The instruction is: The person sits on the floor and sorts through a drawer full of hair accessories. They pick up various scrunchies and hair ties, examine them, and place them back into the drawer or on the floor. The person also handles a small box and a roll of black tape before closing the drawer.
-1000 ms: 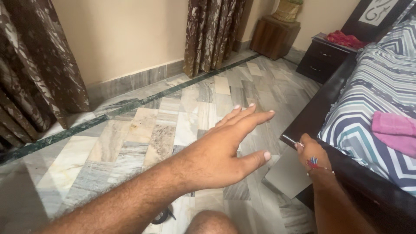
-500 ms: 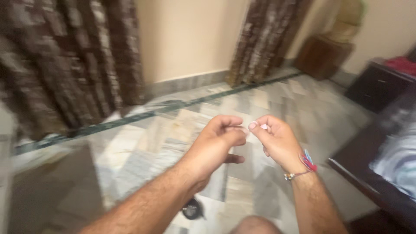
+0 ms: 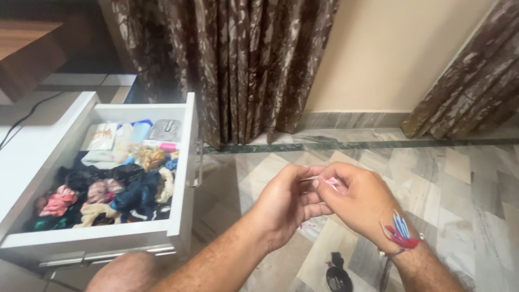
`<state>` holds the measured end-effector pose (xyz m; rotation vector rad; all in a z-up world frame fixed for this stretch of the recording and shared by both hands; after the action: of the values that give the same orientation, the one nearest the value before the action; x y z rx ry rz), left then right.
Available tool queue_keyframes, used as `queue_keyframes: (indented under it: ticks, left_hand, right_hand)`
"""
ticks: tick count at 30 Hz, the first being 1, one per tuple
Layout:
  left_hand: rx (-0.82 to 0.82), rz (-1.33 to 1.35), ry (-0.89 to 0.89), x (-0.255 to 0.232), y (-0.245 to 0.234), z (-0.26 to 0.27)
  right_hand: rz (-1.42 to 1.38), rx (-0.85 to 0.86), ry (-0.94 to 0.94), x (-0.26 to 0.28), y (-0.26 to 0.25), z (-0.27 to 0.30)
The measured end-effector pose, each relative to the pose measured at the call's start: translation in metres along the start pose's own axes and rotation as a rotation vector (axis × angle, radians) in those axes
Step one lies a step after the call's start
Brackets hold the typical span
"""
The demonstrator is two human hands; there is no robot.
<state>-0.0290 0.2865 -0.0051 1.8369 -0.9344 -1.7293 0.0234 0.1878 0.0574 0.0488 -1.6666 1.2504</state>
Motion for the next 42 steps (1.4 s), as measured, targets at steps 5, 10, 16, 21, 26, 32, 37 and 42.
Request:
queue_keyframes:
  ticks: [5, 10, 16, 21, 26, 32, 37, 42]
  left_hand:
    - [-0.091, -0.071, -0.016, -0.003, -0.042, 0.027]
    - [-0.145, -0.315, -0.051, -0.003, -0.064, 0.030]
    - [-0.090, -0.484, 0.016, 0.003, -0.071, 0.024]
    - [-0.095, -0.454, 0.067, 0.003, -0.073, 0.021]
    - [-0.277, -1.164, 0.193, -0.030, -0.056, 0.044]
    - [-0.311, -1.220, 0.396, -0.037, -0.054, 0.044]
    - [-0.318, -0.467, 0.046, -0.007, -0.099, 0.023]
    - [-0.312, -0.394, -0.008, -0.001, -0.098, 0.022]
  right_hand:
    - [-0.183, 0.154, -0.074, -0.035, 0.046, -0.036]
    - [-0.441, 0.299, 0.167, -0.070, 0.075, -0.042]
    - [-0.995, 0.417, 0.173, -0.065, 0.100, -0.024]
    - [-1.121, 0.318, 0.231, -0.059, 0.103, -0.018]
    - [-1.177, 0.293, 0.256, -0.064, 0.109, -0.019]
    - [-1.053, 0.233, 0.225, -0.081, 0.103, -0.028]
    - [-0.681, 0.144, 0.039, -0.094, 0.072, -0.041]
    - [-0.430, 0.122, -0.041, -0.067, 0.060, -0.033]
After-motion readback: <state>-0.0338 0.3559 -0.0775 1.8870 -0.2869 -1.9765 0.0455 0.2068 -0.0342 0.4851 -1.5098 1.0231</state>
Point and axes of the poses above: each hand's wrist, its own z-axis away from the middle knuckle, its own y-axis out of the palm, x = y × z, the point moved 8 cm from there along -z, towards the middle knuckle, and after that the axes turned 14 degrees about x, right-handed, at the moved point
